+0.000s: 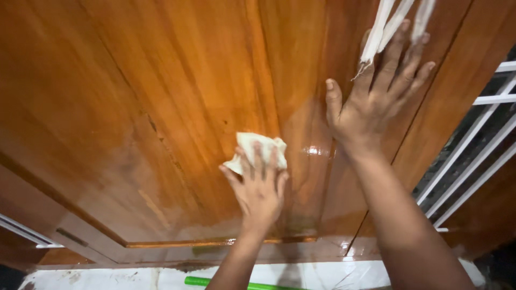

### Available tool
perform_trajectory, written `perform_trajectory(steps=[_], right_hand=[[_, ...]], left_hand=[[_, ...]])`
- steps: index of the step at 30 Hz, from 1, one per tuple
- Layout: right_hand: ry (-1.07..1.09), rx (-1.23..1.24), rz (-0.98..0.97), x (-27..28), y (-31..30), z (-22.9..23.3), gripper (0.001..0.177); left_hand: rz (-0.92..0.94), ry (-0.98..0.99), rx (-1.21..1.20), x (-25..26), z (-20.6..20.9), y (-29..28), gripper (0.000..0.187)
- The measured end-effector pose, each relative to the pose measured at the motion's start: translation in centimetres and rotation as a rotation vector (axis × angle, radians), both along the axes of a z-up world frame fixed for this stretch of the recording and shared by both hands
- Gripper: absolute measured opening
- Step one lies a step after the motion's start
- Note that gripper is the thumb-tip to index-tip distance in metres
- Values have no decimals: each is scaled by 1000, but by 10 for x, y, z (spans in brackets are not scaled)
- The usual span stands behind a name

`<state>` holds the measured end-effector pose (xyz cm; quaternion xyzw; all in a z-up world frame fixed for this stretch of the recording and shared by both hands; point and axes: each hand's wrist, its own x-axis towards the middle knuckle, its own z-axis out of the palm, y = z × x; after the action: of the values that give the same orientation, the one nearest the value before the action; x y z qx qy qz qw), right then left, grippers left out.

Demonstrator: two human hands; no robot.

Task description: The person wipes a wooden door with a white cloth, moving in circular and linear motions across the surface. The person uses one hand to hold the cloth and the other to stabilize the door while polishing.

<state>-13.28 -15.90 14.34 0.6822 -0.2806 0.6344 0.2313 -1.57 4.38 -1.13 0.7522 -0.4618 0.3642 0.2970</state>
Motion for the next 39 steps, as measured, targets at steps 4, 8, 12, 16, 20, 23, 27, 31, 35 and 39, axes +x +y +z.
perform_trajectory(steps=[4, 8, 12, 16, 20, 23, 27, 31, 35, 39], right_hand=[[9, -32, 4, -2, -1, -1, 68], [10, -16, 14, -5, 6, 5, 67], [48, 112, 2, -7, 16, 10, 72], [9, 71, 12, -3, 15, 13, 75], [-1, 69, -6, -2, 13, 10, 77], [13, 126, -36, -1, 12, 9, 75], [-20, 52, 5, 2, 8, 6, 72], [-60, -28, 14, 5, 1, 5, 69], [-52, -52, 18, 5, 0, 2, 70], [-26, 59, 10, 2, 4, 1, 74]], left_hand=[[-9, -28, -13, 2, 14, -3, 59], [-194, -209, 383, -11, -51, 0, 63], [-56, -597, 566, -19, -87, 0, 75], [-159, -214, 279, -23, -24, -16, 65], [-179, -135, 10, -27, 62, -48, 65], [-105, -203, -36, -30, 80, -68, 63], [-111, -233, 195, -35, 8, -54, 66], [-123, -557, 608, -22, -91, -8, 77], [-88, -570, 525, -13, -90, -18, 73], [-48, -180, 96, -14, -7, -37, 54]])
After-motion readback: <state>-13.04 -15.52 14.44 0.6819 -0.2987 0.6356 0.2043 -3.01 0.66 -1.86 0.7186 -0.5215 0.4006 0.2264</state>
